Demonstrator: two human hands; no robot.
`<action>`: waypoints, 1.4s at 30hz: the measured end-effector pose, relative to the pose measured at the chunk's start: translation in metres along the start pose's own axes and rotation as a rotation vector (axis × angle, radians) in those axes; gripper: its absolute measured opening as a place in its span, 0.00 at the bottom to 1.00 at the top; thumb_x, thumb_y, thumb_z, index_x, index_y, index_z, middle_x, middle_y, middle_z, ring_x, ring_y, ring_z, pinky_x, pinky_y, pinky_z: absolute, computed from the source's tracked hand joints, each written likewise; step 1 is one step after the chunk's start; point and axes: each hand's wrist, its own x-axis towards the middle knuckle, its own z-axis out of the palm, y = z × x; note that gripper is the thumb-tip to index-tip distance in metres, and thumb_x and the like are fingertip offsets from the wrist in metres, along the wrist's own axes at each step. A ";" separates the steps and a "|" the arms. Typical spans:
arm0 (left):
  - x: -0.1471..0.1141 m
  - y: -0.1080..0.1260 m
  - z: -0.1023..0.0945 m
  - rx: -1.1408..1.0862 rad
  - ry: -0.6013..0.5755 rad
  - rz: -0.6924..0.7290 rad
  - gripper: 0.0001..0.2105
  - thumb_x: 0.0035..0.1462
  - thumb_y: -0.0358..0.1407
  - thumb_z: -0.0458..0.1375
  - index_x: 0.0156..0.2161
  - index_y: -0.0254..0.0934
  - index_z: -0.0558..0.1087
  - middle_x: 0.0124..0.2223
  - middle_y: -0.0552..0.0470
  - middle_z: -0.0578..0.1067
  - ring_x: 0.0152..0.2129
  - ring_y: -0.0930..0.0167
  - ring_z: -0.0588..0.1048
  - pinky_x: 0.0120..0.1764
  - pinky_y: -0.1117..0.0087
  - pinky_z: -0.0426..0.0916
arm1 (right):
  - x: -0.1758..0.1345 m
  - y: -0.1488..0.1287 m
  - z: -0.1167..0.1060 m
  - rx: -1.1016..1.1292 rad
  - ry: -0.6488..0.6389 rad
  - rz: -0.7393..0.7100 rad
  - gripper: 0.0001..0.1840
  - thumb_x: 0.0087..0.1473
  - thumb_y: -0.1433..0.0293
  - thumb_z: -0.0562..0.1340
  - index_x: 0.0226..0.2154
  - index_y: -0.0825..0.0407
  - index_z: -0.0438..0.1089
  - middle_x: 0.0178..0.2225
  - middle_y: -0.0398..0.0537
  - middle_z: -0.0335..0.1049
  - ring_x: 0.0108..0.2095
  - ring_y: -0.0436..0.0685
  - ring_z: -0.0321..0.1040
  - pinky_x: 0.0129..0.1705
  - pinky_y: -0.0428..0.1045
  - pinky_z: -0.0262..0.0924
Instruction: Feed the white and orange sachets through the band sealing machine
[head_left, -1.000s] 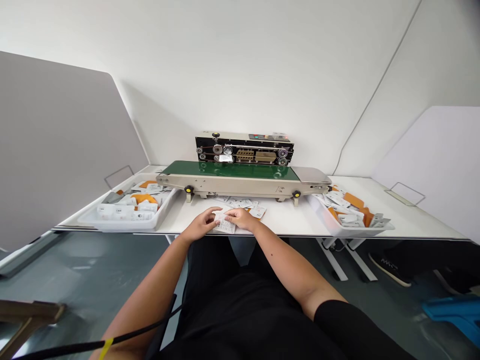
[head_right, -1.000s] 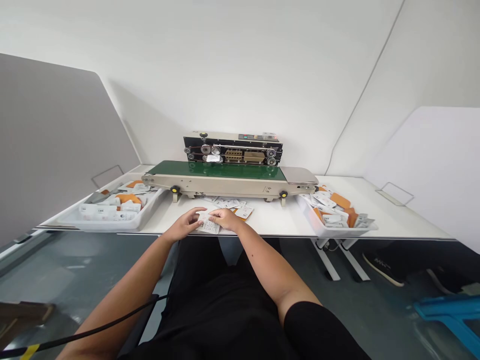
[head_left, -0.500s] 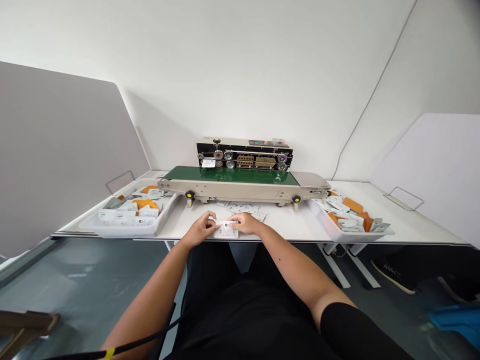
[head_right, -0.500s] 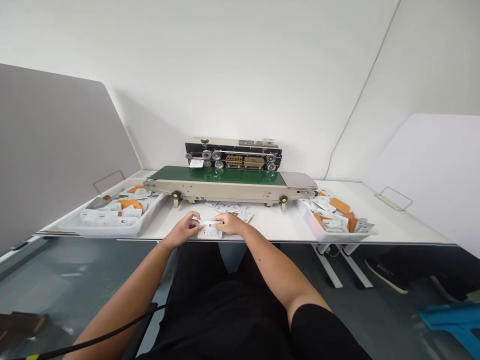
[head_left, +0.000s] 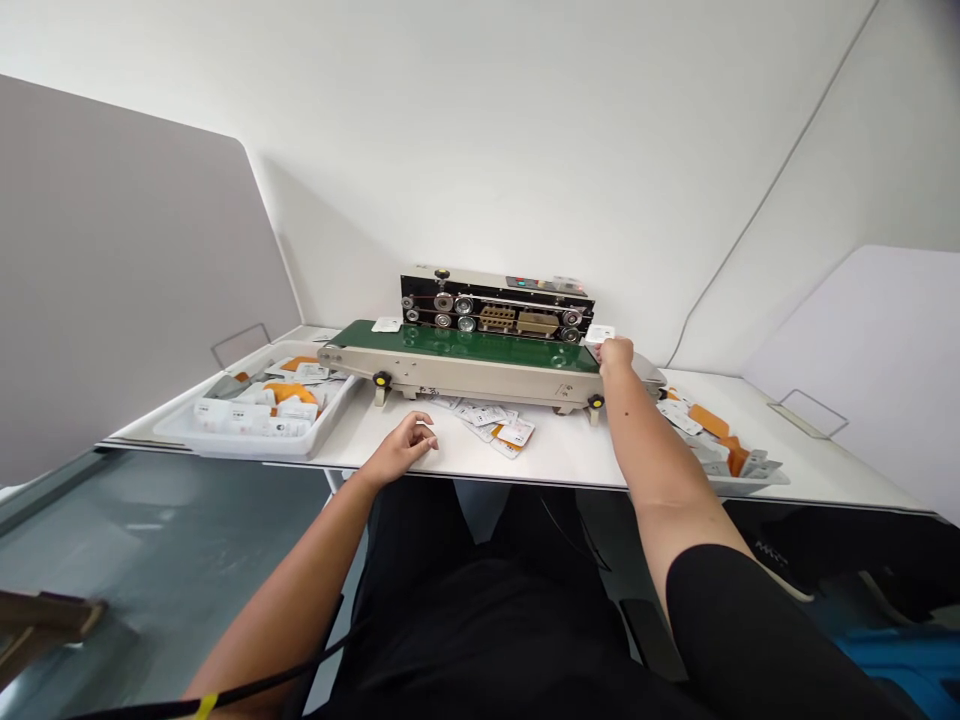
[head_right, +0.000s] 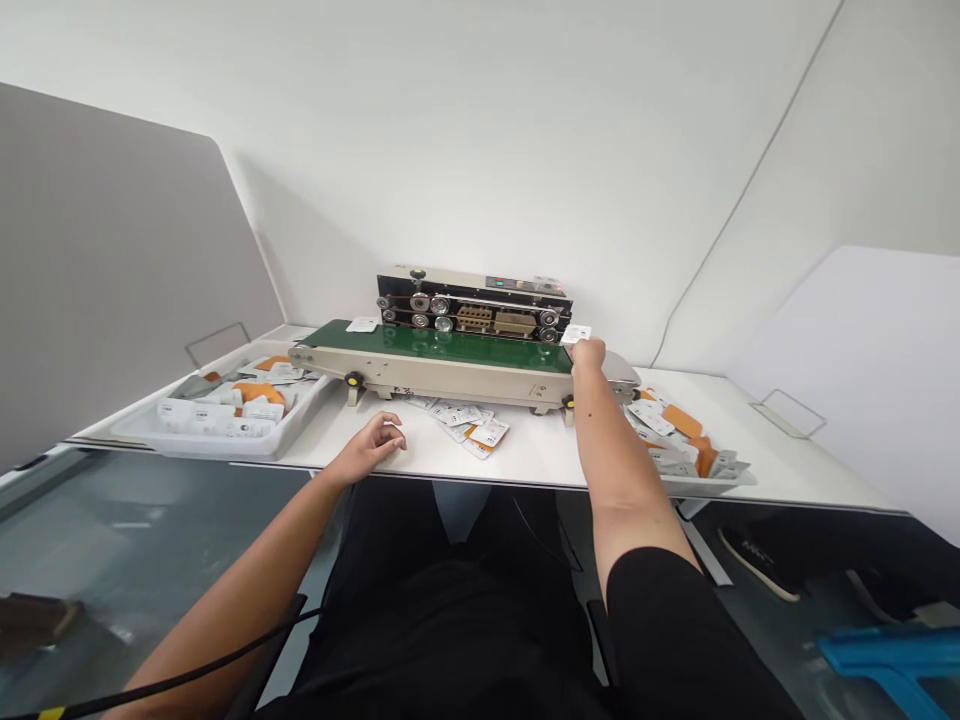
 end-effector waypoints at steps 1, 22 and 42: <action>0.000 0.000 0.000 0.007 0.000 -0.002 0.19 0.61 0.47 0.60 0.48 0.40 0.60 0.33 0.54 0.77 0.26 0.73 0.69 0.30 0.73 0.59 | 0.000 0.001 0.005 -0.013 -0.033 0.046 0.04 0.52 0.74 0.62 0.26 0.56 0.67 0.17 0.41 0.61 0.17 0.48 0.55 0.20 0.45 0.52; 0.000 -0.007 0.000 0.092 0.004 0.006 0.17 0.60 0.46 0.59 0.48 0.39 0.64 0.32 0.55 0.74 0.28 0.71 0.71 0.31 0.73 0.62 | -0.235 0.082 0.031 -0.660 -0.713 -0.574 0.36 0.53 0.56 0.67 0.63 0.47 0.64 0.64 0.57 0.60 0.64 0.71 0.53 0.63 0.64 0.50; -0.001 -0.003 0.004 0.198 0.043 0.007 0.14 0.58 0.46 0.60 0.43 0.38 0.72 0.32 0.53 0.76 0.30 0.69 0.74 0.34 0.71 0.67 | -0.231 0.101 0.017 -0.348 -0.606 -0.335 0.18 0.49 0.72 0.59 0.42 0.48 0.78 0.48 0.47 0.75 0.51 0.61 0.70 0.58 0.55 0.62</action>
